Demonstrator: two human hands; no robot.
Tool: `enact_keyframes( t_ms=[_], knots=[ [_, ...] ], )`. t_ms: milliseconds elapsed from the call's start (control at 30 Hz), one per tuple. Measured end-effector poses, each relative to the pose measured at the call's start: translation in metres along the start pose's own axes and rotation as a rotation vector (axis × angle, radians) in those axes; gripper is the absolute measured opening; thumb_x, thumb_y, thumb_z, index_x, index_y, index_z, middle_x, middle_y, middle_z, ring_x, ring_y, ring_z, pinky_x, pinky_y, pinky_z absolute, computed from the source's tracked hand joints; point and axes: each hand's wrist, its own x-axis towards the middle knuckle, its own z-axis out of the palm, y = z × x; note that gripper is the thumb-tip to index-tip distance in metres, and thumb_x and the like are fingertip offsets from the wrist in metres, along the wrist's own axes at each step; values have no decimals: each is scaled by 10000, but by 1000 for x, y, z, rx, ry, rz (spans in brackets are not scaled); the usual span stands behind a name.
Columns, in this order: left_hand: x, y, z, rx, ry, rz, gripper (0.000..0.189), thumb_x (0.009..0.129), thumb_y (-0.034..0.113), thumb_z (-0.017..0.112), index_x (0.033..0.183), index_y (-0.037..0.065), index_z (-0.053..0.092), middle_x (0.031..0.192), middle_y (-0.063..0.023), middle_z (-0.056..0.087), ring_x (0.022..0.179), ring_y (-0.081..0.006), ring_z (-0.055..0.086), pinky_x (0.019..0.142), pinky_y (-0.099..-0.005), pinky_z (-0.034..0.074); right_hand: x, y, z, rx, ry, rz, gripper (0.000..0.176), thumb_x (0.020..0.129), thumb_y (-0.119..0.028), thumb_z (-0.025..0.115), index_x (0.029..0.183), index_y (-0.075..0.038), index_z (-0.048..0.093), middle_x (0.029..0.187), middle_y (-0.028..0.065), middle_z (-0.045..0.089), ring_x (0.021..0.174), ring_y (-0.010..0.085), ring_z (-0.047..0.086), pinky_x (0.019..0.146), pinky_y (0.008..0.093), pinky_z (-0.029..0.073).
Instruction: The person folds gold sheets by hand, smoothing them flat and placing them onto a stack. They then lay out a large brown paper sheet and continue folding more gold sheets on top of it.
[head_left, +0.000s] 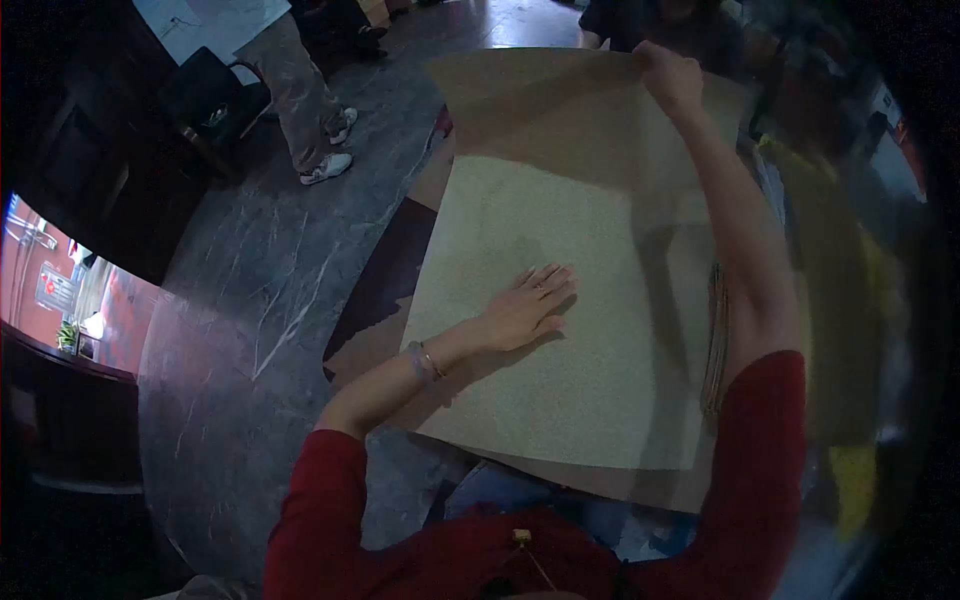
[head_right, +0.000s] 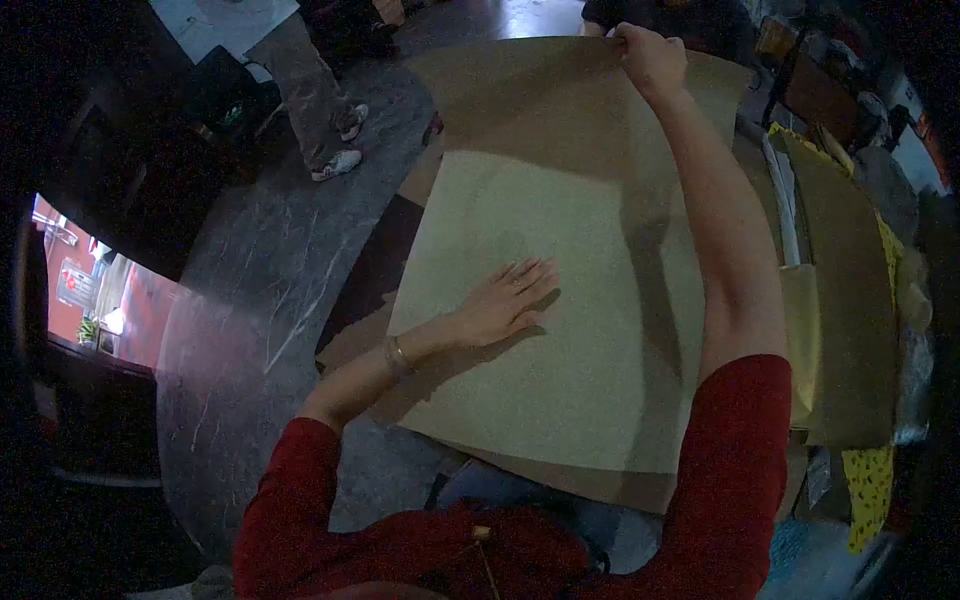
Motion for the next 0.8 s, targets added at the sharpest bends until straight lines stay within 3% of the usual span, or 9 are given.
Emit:
enact_keyframes(
  t_ms=[67,200,267,400,467,567,700,767,800],
  knots=[
    [0,4,9,30,-26,-62,591,960,387,406,1423,42,285,1504,-182,225,1404,-332,189,1136,-465,174,-14,1,-10,-91,53,-107,211,775,-108,551,960,-177,628,889,22,684,877,250,644,756,395,459],
    [1,-1,21,69,-18,-129,610,959,424,402,1430,51,291,1511,-166,222,1404,-329,192,1132,-472,183,-51,-4,-37,-27,48,-237,224,781,-92,565,985,-162,626,886,49,679,868,265,639,759,398,452],
    [0,-1,23,70,14,-130,602,962,422,399,1436,65,293,1514,-162,224,1402,-331,196,1129,-478,186,-78,-15,-61,-30,58,-315,127,827,-161,611,954,-157,614,893,31,663,856,228,632,735,351,427],
    [-2,3,28,134,127,-114,579,945,419,402,1384,43,378,1460,-162,329,1374,-317,262,1119,-452,222,-148,-49,-105,-62,-27,-198,124,829,-150,612,953,-150,611,885,24,657,835,223,628,700,310,447],
    [0,3,21,154,53,-132,578,943,423,402,1367,29,398,1442,-172,351,1356,-327,290,1116,-452,230,-179,-58,-116,75,29,-336,120,817,-123,614,934,-147,610,878,3,655,823,204,627,703,298,460],
    [-1,0,29,141,148,-166,528,938,437,415,1267,38,524,1390,-178,416,1328,-339,321,1092,-423,289,-221,-75,-134,83,-12,-303,136,800,-103,621,928,-150,615,893,-6,651,831,189,629,730,305,463],
    [-3,3,27,214,238,-94,505,927,429,452,1260,59,536,1379,-172,433,1304,-321,362,1066,-414,328,-274,-100,-152,92,-37,-306,155,791,-117,628,944,-127,603,952,1,649,859,181,624,751,318,458],
    [-14,16,5,-230,153,-251,500,916,402,510,1296,78,505,1376,-155,446,1287,-288,399,1059,-397,335,-303,-113,-152,94,-61,-256,158,790,-112,623,947,-120,602,975,7,645,870,186,621,759,323,456],
    [-20,19,3,-235,144,-235,500,916,402,510,1296,78,505,1376,-155,446,1287,-288,399,1059,-397,335,-314,-118,-154,104,-78,-213,162,789,-107,617,949,-113,600,997,14,642,882,192,617,767,328,454]
  ],
)
